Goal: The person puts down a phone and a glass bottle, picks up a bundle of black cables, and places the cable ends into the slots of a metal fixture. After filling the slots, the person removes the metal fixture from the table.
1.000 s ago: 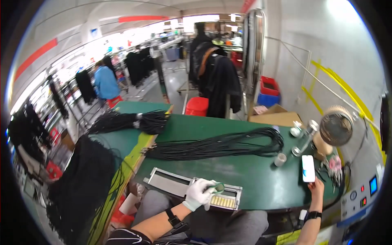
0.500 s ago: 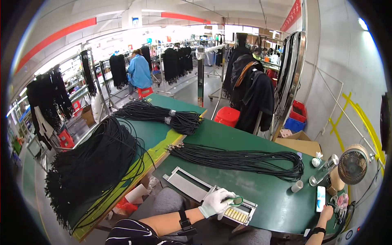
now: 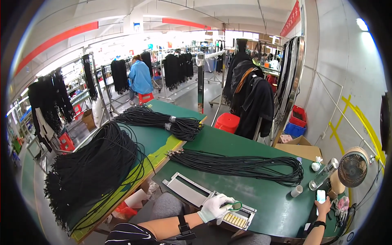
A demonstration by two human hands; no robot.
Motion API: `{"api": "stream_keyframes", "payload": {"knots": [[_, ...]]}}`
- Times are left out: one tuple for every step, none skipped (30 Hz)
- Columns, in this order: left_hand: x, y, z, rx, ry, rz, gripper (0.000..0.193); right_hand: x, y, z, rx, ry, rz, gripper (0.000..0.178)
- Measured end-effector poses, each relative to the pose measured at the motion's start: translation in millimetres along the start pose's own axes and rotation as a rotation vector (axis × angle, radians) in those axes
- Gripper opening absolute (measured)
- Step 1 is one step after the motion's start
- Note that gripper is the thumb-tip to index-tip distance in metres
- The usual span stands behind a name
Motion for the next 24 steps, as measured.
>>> {"api": "stream_keyframes", "payload": {"knots": [[0.5, 0.2, 0.5, 0.015, 0.002, -0.002, 0.021, 0.3, -0.6, -2.3, 0.001, 0.0, -0.028, 0.097], [0.3, -0.2, 0.3, 0.014, 0.001, -0.002, 0.021, -1.4, 5.3, -7.0, -0.001, -0.001, -0.054, 0.097], [-0.1, 0.0, 0.2, 0.008, -0.012, 0.007, 0.022, -2.4, 7.2, -9.1, -0.002, -0.002, -0.08, 0.097], [-0.6, 0.1, -0.3, 0.003, -0.026, 0.017, 0.022, -1.1, 6.0, -7.6, -0.002, -0.002, -0.079, 0.097], [-1.1, 0.4, -0.6, -0.003, -0.039, 0.028, 0.022, 0.8, 1.2, -5.6, 0.004, 0.01, -0.087, 0.098], [-1.6, 0.0, -2.1, -0.003, -0.04, 0.03, 0.022, 2.2, -4.2, -3.4, 0.01, 0.023, -0.094, 0.099], [-1.8, -1.0, -4.0, -0.006, -0.04, 0.034, 0.022, 1.5, -7.3, -1.2, 0.013, 0.034, -0.1, 0.101], [-1.9, -1.8, -5.7, -0.01, -0.041, 0.038, 0.021, -2.2, -9.6, 1.7, 0.011, 0.036, -0.096, 0.101], [-0.7, -1.5, -5.8, -0.012, -0.043, 0.043, 0.021, -5.4, -0.9, -2.1, -0.006, 0.089, 0.034, 0.096], [0.1, -0.4, -6.0, -0.015, -0.045, 0.046, 0.021, -9.9, 9.2, -5.9, -0.023, 0.143, 0.164, 0.091], [0.6, 1.8, -13.8, -0.064, 0.046, 0.053, 0.021, -13.2, 21.3, -9.4, -0.043, 0.196, 0.295, 0.087], [1.8, 4.1, -21.6, -0.109, 0.137, 0.065, 0.021, -13.1, 26.8, -17.6, -0.04, 0.201, 0.301, 0.087], [1.7, 5.6, -28.4, -0.157, 0.229, 0.078, 0.021, -15.5, 40.8, -35.5, 0.129, 0.245, 0.34, 0.076], [4.4, 9.8, -22.0, -0.159, 0.232, 0.085, 0.021, -22.6, 58.8, -56.5, 0.297, 0.29, 0.373, 0.066], [9.2, 15.5, -14.3, -0.139, 0.216, 0.103, 0.02, -32.4, 78.3, -78.8, 0.465, 0.334, 0.402, 0.056], [13.8, 24.3, -3.1, -0.116, 0.204, 0.125, 0.019, -49.5, 97.1, -117.2, 0.78, 0.252, 0.187, 0.041], [17.1, 31.6, 7.2, -0.096, 0.193, 0.144, 0.019, -78.4, 128.9, -166.5, 1.079, 0.157, -0.041, 0.028], [20.1, 33.3, 15.9, -0.106, 0.196, 0.14, 0.019, -111.9, 163.2, -210.1, 1.178, 0.148, -0.262, 0.026], [23.0, 31.7, 25.8, -0.101, 0.192, 0.122, 0.019, -151.3, 193.3, -250.8, 1.275, 0.133, -0.494, 0.024], [25.2, 30.1, 35.4, -0.094, 0.188, 0.104, 0.019, -194.7, 219.9, -285.8, 1.391, 0.105, -0.698, 0.021], [25.4, 32.7, 44.6, -0.092, 0.184, 0.094, 0.019, -232.7, 242.7, -316.1, 1.395, 0.233, -0.893, 0.026], [26.4, 34.1, 53.2, -0.1, 0.184, 0.088, 0.019, -266.7, 242.5, -327.9, 1.296, 0.253, -1.004, 0.029], [27.0, 35.3, 62.9, -0.141, 0.181, 0.078, 0.018, -297.1, 240.3, -336.5, 1.195, 0.271, -1.112, 0.032], [25.5, 41.6, 70.2, -0.175, 0.184, 0.082, 0.016, -318.9, 251.3, -353.7, 1.128, 0.362, -1.169, 0.033]]}}
Point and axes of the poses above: each hand's wrist, its own x-axis towards the middle knuckle, its own y-axis out of the back of the hand, z = x × y, the point moved 9 cm from there along x, towards the middle knuckle, and after that the axes turned 15 degrees about z, right-handed, at the moved point
